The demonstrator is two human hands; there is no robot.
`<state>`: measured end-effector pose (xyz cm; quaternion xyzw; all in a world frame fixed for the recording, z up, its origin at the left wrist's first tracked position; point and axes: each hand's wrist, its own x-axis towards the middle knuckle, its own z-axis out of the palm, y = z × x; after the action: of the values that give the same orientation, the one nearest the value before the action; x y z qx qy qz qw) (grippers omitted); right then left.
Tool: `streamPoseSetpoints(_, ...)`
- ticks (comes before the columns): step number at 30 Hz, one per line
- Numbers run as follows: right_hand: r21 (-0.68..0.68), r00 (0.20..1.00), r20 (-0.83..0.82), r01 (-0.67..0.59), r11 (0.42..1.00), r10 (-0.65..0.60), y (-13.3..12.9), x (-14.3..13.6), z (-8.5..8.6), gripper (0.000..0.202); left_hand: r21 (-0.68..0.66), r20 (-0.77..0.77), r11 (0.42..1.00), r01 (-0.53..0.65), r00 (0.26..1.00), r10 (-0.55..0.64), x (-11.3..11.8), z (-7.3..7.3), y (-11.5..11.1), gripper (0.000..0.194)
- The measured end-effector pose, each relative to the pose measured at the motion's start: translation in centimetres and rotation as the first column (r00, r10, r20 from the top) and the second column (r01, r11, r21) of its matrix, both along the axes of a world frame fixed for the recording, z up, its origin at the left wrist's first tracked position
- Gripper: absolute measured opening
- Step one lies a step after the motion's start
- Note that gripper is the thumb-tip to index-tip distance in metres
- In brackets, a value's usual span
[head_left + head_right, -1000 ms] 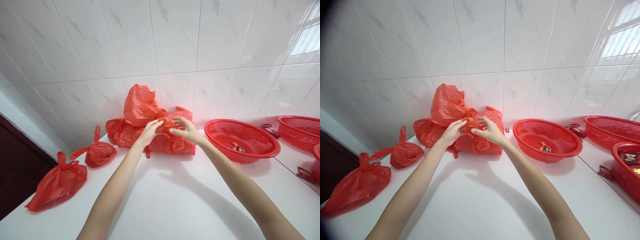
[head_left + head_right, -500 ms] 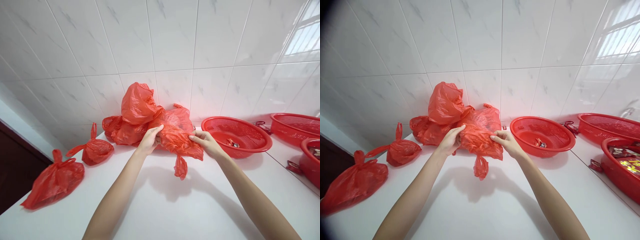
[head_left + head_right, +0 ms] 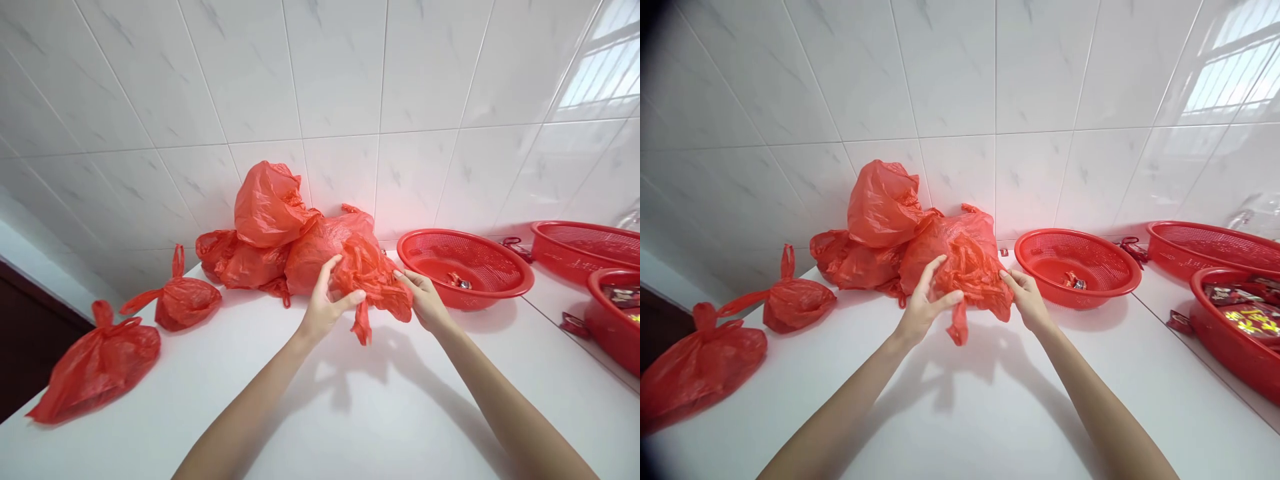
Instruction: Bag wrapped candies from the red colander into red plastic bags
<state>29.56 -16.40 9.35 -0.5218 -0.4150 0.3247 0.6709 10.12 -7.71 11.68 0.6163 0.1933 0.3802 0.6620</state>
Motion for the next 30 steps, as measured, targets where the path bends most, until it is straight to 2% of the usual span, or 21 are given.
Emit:
streamPoseSetpoints(2,0.049,0.985,0.113,0.127,0.991,-0.132,-0.2,0.0,-0.3,0.045,0.076,-0.024,0.996,-0.052,0.998,0.054,0.2,-0.4,-0.4,0.088)
streamPoseSetpoints(4,0.173,0.918,0.248,0.272,0.947,-0.309,-0.8,-0.1,0.0,0.046,0.135,-0.040,0.987,-0.092,0.994,0.098,0.3,-0.7,-0.6,0.085)
streamPoseSetpoints(5,0.243,0.869,0.331,0.299,0.923,-0.369,-1.2,-0.2,0.2,0.047,0.164,-0.048,0.981,-0.101,0.993,0.110,0.4,-0.8,-0.6,0.083)
streamPoseSetpoints(7,0.327,0.757,0.530,0.236,0.915,-0.384,-1.9,-0.7,0.7,0.048,0.223,-0.074,0.970,-0.092,0.991,0.111,0.5,-1.0,-0.6,0.071)
streamPoseSetpoints(9,0.310,0.645,0.699,0.116,0.944,-0.309,-2.4,-1.2,1.0,0.043,0.281,-0.101,0.956,-0.085,0.988,0.117,0.6,-1.2,-0.7,0.054)
streamPoseSetpoints(11,0.274,0.594,0.765,0.048,0.960,-0.248,-2.6,-1.7,0.9,0.023,0.303,-0.123,0.947,-0.102,0.982,0.145,0.8,-1.4,-0.7,0.039)
streamPoseSetpoints(13,0.259,0.642,0.737,0.024,0.966,-0.214,-2.6,-1.9,0.6,0.005,0.283,-0.136,0.949,-0.138,0.974,0.182,0.9,-1.6,-0.3,0.029)
streamPoseSetpoints(14,0.253,0.700,0.687,0.023,0.967,-0.197,-2.8,-1.8,0.6,0.007,0.263,-0.135,0.952,-0.157,0.971,0.197,0.9,-1.7,0.0,0.025)
streamPoseSetpoints(17,0.232,0.912,0.393,0.028,0.972,-0.120,-3.4,-0.8,0.7,0.013,0.163,-0.094,0.954,-0.251,0.959,0.268,0.7,-1.7,1.7,0.024)
streamPoseSetpoints(18,0.230,0.958,0.270,0.033,0.973,-0.096,-3.6,-0.3,0.8,0.016,0.125,-0.081,0.947,-0.295,0.948,0.306,0.6,-1.6,2.3,0.026)
streamPoseSetpoints(20,0.229,0.996,0.065,0.050,0.972,-0.067,-4.1,0.5,1.1,0.022,0.064,-0.070,0.927,-0.369,0.925,0.373,0.3,-1.3,3.5,0.028)
streamPoseSetpoints(22,0.213,0.996,-0.063,0.078,0.974,-0.066,-4.4,1.2,1.3,0.022,0.034,-0.068,0.926,-0.376,0.923,0.378,0.0,-0.8,4.2,0.029)
streamPoseSetpoints(24,0.189,0.991,-0.110,0.102,0.977,-0.082,-4.4,1.7,1.3,0.019,0.027,-0.076,0.964,-0.265,0.961,0.267,-0.5,-0.1,4.6,0.030)
streamPoseSetpoints(26,0.185,0.991,-0.094,0.107,0.977,-0.091,-4.4,2.2,1.1,0.020,0.027,-0.113,0.995,-0.100,0.988,0.102,-1.2,0.8,4.7,0.031)
streamPoseSetpoints(30,0.178,0.993,0.068,0.087,0.980,-0.101,-4.6,3.0,0.9,0.021,0.065,-0.195,0.989,0.131,0.974,-0.116,-3.1,2.3,5.3,0.030)
